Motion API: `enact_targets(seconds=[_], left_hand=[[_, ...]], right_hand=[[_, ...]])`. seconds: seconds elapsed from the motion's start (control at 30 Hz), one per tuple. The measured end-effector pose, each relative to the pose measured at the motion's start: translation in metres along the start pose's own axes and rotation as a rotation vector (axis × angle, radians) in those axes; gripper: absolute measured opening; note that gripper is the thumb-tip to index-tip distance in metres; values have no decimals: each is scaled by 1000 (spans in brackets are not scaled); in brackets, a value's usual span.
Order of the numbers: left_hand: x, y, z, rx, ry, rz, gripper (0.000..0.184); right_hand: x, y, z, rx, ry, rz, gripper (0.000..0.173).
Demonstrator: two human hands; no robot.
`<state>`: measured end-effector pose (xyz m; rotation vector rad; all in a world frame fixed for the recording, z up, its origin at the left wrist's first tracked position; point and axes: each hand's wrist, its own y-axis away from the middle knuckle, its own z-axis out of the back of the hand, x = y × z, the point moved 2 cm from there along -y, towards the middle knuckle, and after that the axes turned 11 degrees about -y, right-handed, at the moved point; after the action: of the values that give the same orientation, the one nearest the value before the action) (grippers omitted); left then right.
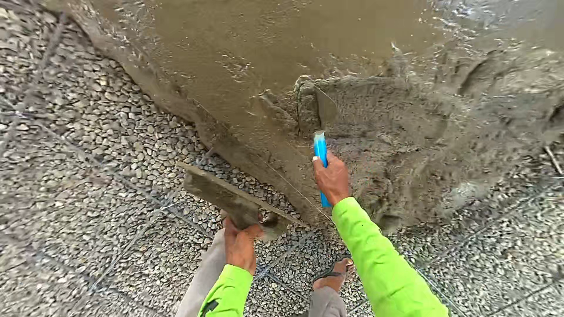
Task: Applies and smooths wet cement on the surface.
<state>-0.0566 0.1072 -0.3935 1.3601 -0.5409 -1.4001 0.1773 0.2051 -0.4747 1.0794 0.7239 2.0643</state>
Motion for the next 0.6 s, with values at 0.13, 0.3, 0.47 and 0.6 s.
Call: enact_targets(seconds=[0.13,0.3,0.47,0.6], left_hand=[[-2,-2,4,-2,14,27,85],[-3,-1,6,-16,28,32,82],[-1,-1,9,-35,29,43,87],[-3,-3,13,-79,22,38,90]], right_hand=[[31,8,-12,90,107,85,37],[54,6,-20,140,270,171,35],[51,17,-11,140,433,284,41],[32,33,-1,130,490,251,44]])
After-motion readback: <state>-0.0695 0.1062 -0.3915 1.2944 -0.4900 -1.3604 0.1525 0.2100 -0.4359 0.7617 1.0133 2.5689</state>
